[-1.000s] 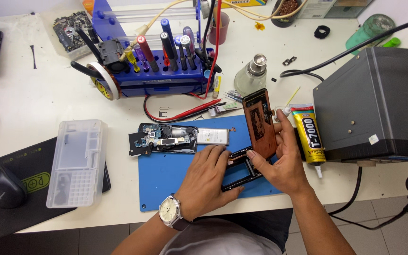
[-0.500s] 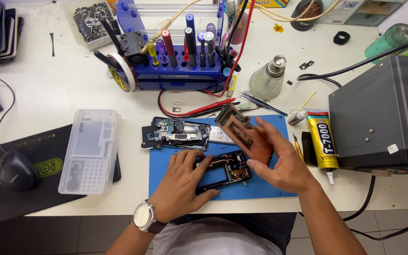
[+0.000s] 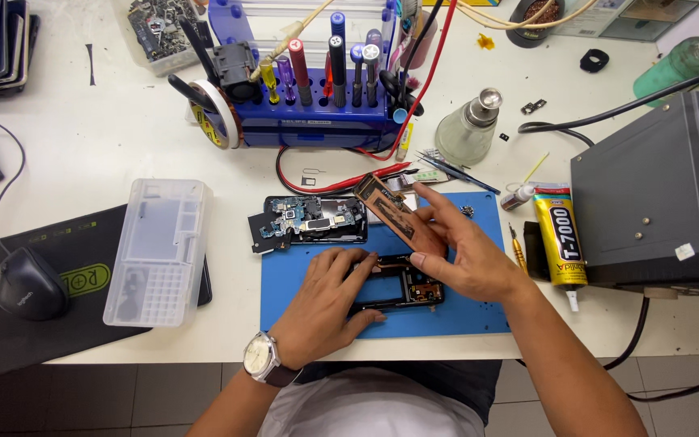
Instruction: The person disassembles a smartphone, removes the battery and motherboard, and places them into a compartmentalized parts box. They then reassemble the phone by inserting the battery and motherboard back into the chassis and using a screwdriver to secure the back cover.
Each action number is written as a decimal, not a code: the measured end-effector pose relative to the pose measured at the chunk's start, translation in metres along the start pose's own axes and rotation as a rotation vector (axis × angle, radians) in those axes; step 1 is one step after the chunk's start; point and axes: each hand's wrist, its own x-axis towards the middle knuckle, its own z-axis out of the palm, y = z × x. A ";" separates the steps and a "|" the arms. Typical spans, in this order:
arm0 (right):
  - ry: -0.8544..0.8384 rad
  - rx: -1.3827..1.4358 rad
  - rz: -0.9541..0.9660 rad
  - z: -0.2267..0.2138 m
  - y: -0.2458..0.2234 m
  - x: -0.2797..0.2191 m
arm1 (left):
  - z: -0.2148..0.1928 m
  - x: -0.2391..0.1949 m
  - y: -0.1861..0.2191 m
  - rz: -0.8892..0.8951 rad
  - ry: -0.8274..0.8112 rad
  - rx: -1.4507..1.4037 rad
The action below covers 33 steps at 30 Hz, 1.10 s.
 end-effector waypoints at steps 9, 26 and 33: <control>0.240 -0.030 0.017 -0.020 0.005 -0.030 | -0.001 -0.022 -0.003 -0.063 0.074 0.190; 0.328 -0.408 0.038 -0.009 0.003 -0.041 | 0.001 -0.021 -0.014 0.006 0.092 0.094; 0.259 -0.466 -0.035 -0.019 0.003 -0.033 | -0.002 -0.023 -0.016 0.038 0.080 0.127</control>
